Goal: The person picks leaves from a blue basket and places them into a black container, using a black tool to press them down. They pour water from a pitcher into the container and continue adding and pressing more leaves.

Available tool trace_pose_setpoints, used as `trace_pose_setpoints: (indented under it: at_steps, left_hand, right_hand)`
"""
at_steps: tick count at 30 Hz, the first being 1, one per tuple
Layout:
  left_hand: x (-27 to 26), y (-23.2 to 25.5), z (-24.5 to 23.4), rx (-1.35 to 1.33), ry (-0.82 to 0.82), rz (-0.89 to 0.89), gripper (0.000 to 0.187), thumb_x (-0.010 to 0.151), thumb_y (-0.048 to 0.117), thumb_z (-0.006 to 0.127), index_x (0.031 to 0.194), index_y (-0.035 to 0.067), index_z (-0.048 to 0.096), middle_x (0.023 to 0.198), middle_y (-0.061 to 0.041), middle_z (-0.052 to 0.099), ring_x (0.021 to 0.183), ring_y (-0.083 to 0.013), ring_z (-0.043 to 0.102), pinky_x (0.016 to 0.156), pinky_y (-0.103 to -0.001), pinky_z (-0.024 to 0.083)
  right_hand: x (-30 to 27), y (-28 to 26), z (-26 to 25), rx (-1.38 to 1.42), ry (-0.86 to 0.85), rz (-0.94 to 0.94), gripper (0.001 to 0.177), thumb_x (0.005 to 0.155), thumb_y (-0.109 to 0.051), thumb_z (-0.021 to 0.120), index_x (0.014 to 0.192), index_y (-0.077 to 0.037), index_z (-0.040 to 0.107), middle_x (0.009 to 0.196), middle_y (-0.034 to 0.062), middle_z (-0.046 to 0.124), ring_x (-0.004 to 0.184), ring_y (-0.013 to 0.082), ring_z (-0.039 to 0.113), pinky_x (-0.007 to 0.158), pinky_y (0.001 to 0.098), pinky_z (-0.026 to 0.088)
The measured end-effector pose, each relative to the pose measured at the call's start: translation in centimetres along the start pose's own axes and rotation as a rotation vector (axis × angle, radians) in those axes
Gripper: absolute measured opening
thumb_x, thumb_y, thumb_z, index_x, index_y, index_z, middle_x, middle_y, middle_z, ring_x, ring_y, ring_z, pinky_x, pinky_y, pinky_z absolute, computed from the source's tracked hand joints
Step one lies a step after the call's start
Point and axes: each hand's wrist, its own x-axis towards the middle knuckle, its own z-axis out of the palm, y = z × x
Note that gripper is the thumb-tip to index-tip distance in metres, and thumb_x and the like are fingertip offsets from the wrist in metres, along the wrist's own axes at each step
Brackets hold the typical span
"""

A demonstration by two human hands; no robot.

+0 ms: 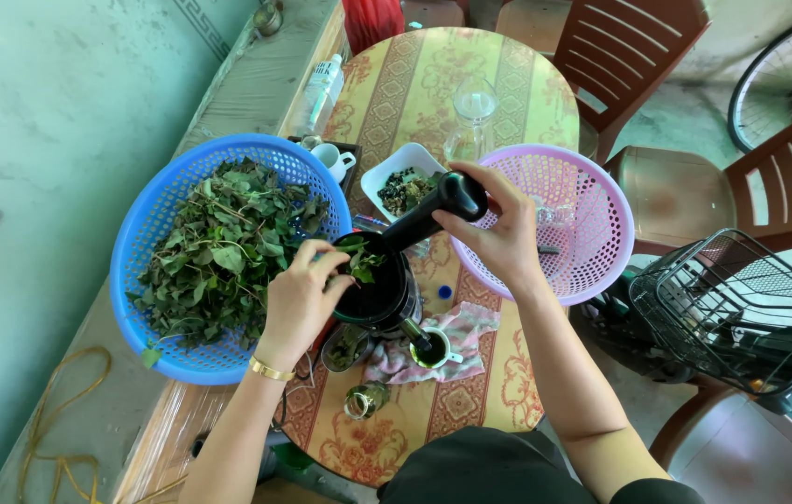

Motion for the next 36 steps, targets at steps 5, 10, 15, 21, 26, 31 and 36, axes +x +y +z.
trace_pose_setpoints:
  at_steps: [5,10,15,21,26,31,36]
  left_hand:
    - [1.1,-1.9,0.0,-0.046,0.115,-0.035,0.033,0.082,0.020,0.087,0.100,0.003,0.065,0.090,-0.008,0.073,0.082,-0.0216,0.073,0.070,-0.034,0.056]
    - [1.0,-3.5,-1.8,-0.177,0.139,-0.133,0.018,0.087,0.015,0.084,0.092,0.002,0.073,0.090,-0.008,0.075,0.076,-0.0194,0.072,0.070,-0.033,0.054]
    - [0.1,-4.5,-1.8,-0.163,0.214,-0.090,0.014,0.085,0.010,0.083,0.097,0.002,0.079,0.107,-0.012,0.072,0.089,-0.0232,0.069,0.072,-0.034,0.053]
    - [-0.4,-4.7,-1.4,-0.320,0.158,-0.123,0.034,0.083,0.009,0.078,0.116,0.004,0.073,0.113,-0.013,0.059,0.086,-0.0215,0.064,0.067,-0.029,0.058]
    - [0.0,-4.2,-0.7,-0.256,0.081,-0.187,0.033,0.090,0.005,0.074,0.123,0.010,0.076,0.094,-0.010,0.066,0.063,-0.0203,0.056,0.062,-0.036,0.048]
    - [0.1,-3.7,-0.3,-0.287,0.187,-0.075,0.038,0.086,0.005,0.076,0.124,0.007,0.072,0.099,-0.012,0.071,0.077,-0.0194,0.067,0.069,-0.031,0.053]
    - [-0.1,-3.0,-0.8,-0.300,0.123,-0.227,0.025,0.084,0.011,0.080,0.107,0.006,0.070,0.095,-0.007,0.076,0.076,-0.0164,0.071,0.065,-0.030,0.055]
  right_hand:
    - [-0.1,-0.8,1.6,0.010,-0.104,-0.094,0.057,0.080,-0.004,0.087,0.133,-0.003,0.065,0.117,0.0086,0.071,0.110,0.0145,0.069,0.098,0.0303,0.056]
    - [0.6,-1.8,4.3,-0.046,-0.111,-0.211,0.059,0.080,-0.007,0.087,0.134,-0.006,0.064,0.114,0.0099,0.068,0.105,0.0209,0.069,0.089,0.0310,0.058]
    - [1.3,-1.4,5.8,-0.076,-0.198,-0.286,0.060,0.082,-0.009,0.086,0.137,-0.007,0.063,0.118,0.0109,0.066,0.105,0.0263,0.068,0.082,0.0342,0.060]
    - [-0.1,-1.3,4.6,-0.156,-0.283,-0.395,0.060,0.079,-0.008,0.085,0.135,-0.007,0.064,0.114,0.0121,0.068,0.102,0.0279,0.067,0.085,0.0370,0.058]
    - [0.3,-1.9,4.4,-0.308,-0.318,-0.373,0.055,0.078,-0.011,0.084,0.129,-0.008,0.066,0.104,0.0102,0.068,0.095,0.0285,0.069,0.081,0.0388,0.058]
    - [0.1,-2.6,5.2,-0.417,-0.323,-0.345,0.055,0.073,-0.013,0.085,0.124,-0.007,0.068,0.098,0.0121,0.067,0.090,0.0325,0.068,0.075,0.0428,0.057]
    - [0.4,-3.5,2.8,-0.255,-0.349,-0.414,0.055,0.075,-0.008,0.082,0.128,-0.007,0.066,0.108,0.0128,0.069,0.099,0.0321,0.069,0.084,0.0412,0.059]
